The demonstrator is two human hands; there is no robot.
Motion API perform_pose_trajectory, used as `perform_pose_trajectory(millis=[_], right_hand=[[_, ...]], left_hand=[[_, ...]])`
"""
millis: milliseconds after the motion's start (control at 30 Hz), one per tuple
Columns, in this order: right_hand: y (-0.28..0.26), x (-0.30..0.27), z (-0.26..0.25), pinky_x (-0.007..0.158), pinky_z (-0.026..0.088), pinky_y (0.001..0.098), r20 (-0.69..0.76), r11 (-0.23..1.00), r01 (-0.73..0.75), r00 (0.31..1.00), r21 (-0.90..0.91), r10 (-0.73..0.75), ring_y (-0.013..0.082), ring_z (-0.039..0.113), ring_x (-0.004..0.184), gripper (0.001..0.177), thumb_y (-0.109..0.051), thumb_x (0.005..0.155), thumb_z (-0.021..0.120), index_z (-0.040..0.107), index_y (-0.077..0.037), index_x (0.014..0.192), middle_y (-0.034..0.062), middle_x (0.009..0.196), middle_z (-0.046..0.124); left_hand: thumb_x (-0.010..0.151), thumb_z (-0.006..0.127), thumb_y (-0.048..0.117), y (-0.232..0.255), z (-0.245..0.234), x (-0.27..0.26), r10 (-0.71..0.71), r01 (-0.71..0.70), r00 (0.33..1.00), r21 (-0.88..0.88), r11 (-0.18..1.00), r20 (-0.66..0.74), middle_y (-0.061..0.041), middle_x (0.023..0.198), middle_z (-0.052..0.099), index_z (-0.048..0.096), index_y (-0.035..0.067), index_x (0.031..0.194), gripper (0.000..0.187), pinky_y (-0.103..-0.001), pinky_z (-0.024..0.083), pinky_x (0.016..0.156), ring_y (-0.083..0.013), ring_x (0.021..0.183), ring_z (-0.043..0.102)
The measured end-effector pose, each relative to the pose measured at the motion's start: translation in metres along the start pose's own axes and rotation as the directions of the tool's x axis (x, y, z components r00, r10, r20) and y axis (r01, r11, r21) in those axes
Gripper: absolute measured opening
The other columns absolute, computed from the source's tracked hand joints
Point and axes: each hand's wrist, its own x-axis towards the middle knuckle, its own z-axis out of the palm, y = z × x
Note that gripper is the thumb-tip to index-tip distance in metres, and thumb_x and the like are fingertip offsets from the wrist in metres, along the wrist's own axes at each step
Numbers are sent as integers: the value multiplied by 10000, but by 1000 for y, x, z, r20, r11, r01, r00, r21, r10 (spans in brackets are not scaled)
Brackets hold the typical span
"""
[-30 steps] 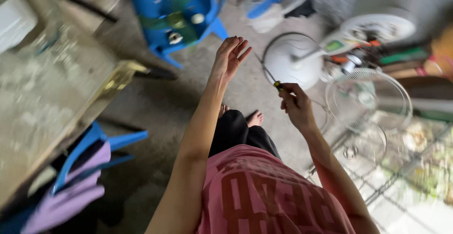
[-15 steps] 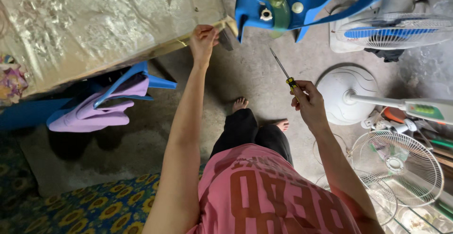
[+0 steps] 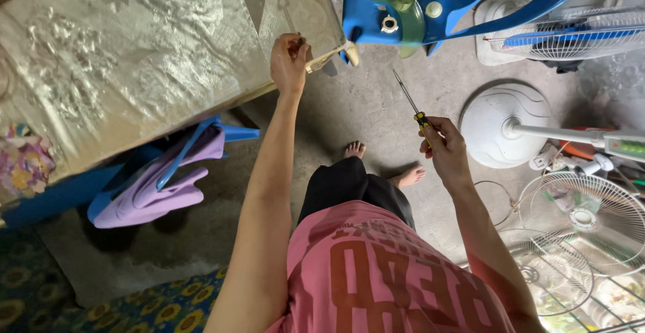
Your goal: The person cleans a standing fan with a cloth, then uses a screwdriver to adjust the fan's internal components. The person manipulates the fan's motor housing and shaft while working.
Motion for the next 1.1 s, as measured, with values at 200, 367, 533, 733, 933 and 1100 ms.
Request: perform_pose_trajectory(millis=[200,367,533,733,933,1100], right_hand=[[-2,-3,-18,610,500,248,-106,984,-21,994,176,41,87,611,730,223,-148,1080,486,602,0,1199,50,936,660],[15,-35,-67,543,385,247,-381,941,24,918,339,114,84,453,625,252,-216,1100,461,608,-18,1155,22,859,599],[45,-90,-132,545,410,252,-684,983,20,721,184,113,65,470,652,225,-215,1045,610,605,-10,1137,-3,787,531],[80,-147,-203,537,382,295,-876,993,-112,482,-41,19,87,488,614,245,-211,1109,501,632,-37,1221,19,766,598],[103,-164,-258,550,421,320,-916,971,-176,394,-159,-79,133,554,599,247,-201,1093,558,596,-4,1236,79,737,602],[115,-163,-278,507,405,373,-916,974,-171,396,-146,-68,204,542,574,208,-190,1099,564,579,-11,1204,123,738,607]], left_hand=[[926,806,190,38,22,-8,38,-30,999,-297,954,19,-19,829,617,685,50,1087,245,-272,471,612,-132,738,581],[1007,734,206,129,109,-30,344,-184,904,-494,850,254,-4,917,719,689,66,1074,161,-241,475,635,-94,801,651],[1047,675,197,229,185,-96,521,-171,701,-595,785,487,-1,909,738,692,79,1079,124,-232,479,623,-76,794,685],[1040,655,182,312,247,-199,666,-142,366,-669,730,650,-21,951,711,694,92,1099,115,-239,502,624,-104,833,656],[1037,662,174,369,297,-276,724,-115,199,-718,686,660,-33,1026,689,659,89,1116,116,-263,561,651,-127,860,672],[1007,687,178,384,320,-312,733,-171,130,-713,680,668,-59,1096,654,642,84,1140,169,-283,605,652,-169,891,700]])
